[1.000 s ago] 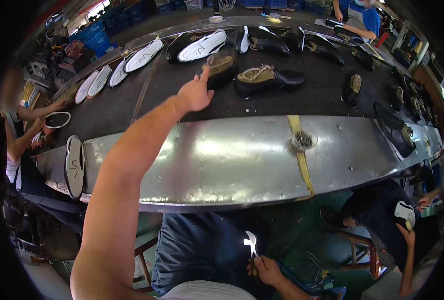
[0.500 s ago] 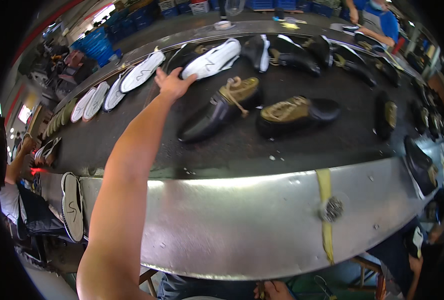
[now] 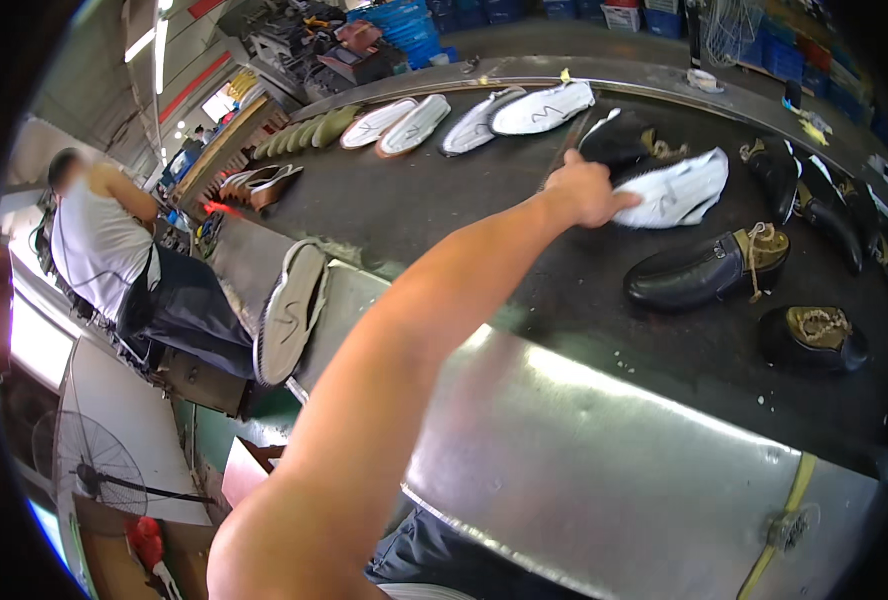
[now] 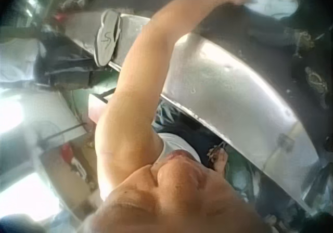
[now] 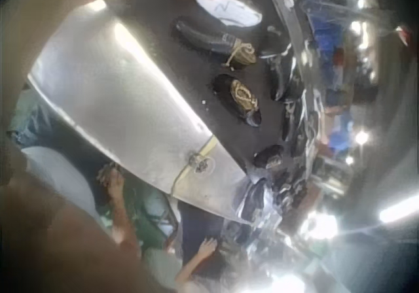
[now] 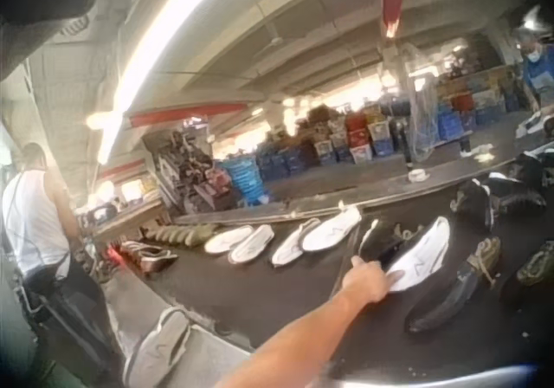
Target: The recorder is seen using pliers to pull and secure the shoe upper around the last and attaching the sole in a shoe manufacturing factory.
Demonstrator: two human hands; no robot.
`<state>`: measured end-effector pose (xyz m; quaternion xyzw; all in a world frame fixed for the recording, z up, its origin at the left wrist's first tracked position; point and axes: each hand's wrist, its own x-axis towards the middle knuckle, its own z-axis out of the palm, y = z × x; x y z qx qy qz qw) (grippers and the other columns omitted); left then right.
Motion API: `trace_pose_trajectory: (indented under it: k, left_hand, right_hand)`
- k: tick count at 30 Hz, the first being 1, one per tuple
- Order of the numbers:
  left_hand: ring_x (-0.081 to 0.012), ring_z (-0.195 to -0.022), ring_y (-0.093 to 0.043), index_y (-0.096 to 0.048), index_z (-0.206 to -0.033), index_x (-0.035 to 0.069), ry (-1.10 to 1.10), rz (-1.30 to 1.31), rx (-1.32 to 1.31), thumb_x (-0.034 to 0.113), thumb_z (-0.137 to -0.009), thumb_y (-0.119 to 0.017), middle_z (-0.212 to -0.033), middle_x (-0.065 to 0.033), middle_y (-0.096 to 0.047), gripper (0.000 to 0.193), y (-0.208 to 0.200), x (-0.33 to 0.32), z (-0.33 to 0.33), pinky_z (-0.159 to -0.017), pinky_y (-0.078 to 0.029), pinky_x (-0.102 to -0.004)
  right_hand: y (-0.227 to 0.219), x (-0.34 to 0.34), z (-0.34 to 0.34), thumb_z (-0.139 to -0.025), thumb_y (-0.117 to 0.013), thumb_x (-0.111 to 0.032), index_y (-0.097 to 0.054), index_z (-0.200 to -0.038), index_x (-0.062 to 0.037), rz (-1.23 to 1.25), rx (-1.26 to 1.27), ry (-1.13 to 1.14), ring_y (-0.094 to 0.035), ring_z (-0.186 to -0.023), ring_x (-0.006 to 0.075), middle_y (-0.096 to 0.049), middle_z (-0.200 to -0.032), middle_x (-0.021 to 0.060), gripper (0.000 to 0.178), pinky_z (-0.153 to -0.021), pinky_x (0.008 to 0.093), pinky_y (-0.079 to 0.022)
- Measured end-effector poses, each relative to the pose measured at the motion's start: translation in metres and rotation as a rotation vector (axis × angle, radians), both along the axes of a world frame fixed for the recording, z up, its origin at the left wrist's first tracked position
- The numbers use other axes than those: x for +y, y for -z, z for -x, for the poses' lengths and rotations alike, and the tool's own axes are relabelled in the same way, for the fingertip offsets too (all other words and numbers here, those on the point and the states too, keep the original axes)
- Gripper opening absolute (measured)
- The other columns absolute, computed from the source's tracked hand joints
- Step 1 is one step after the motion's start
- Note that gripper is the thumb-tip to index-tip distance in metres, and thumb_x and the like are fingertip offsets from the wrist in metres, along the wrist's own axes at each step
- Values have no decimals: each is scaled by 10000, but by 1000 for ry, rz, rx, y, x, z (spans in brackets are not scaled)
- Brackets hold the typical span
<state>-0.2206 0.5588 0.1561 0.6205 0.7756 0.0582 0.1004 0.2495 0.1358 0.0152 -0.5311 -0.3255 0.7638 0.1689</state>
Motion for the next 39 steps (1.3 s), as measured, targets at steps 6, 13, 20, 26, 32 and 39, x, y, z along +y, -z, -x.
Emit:
trace_pose_trajectory:
  k: [6, 13, 20, 26, 32, 39]
  left_hand:
    - [-332, -1294, -510, -689, -1218, 26, -163, 121, 3, 676, -935, -481, -1277, -250, -586, 739, -72, -225, 14, -1031, -469, -436]
    - [-386, -1045, -626, -657, -1159, -19, -222, -151, -49, 479, -818, -782, -1214, -281, -526, 616, -70, -471, 21, -917, -505, -413]
    - [-482, -1504, -118, -398, -1450, -89, 98, -255, 130, 356, -832, -765, -1592, -347, -166, 846, -47, -467, -24, -1221, -173, -490]
    - [-405, -1197, -606, -583, -1300, -81, 71, 118, -56, 498, -855, -709, -1279, -293, -624, 742, -49, -317, -24, -1026, -455, -418]
    - [-287, -1134, -645, -569, -1328, -59, 51, 66, -606, 426, -859, -756, -1252, -229, -655, 701, -61, -347, -31, -988, -489, -372]
    - [-218, -1215, -558, -378, -1493, 4, 107, -330, -1385, 154, -865, -787, -1352, -136, -566, 765, 21, -524, -123, -1047, -448, -355]
  right_hand:
    - [28, -55, -13, -1040, -494, -450, -659, -1073, -7, -80, -3, -55, -654, -628, 153, -718, -830, 100, 473, -491, 245, -469]
    - [57, -122, -43, -1058, -414, -478, -578, -1111, 34, -71, 81, -134, -717, -683, 276, -703, -863, 165, 540, -547, 335, -534]
    - [53, -169, -49, -1054, -405, -504, -583, -1119, 3, -182, 0, -62, -710, -706, 218, -694, -874, 128, 541, -501, 273, -475]
    - [35, -166, -34, -1079, -392, -319, -565, -1132, 31, -200, -9, -44, -698, -751, 220, -684, -922, 151, 394, -592, 300, -516]
    - [34, -178, -36, -1061, -460, -252, -564, -1145, 34, -223, -40, -10, -693, -734, 201, -687, -935, 137, 316, -640, 314, -544]
    - [-31, -175, -31, -978, -616, -163, -596, -1184, 6, -509, -95, -202, -642, -803, 144, -663, -862, 55, 266, -756, 301, -526]
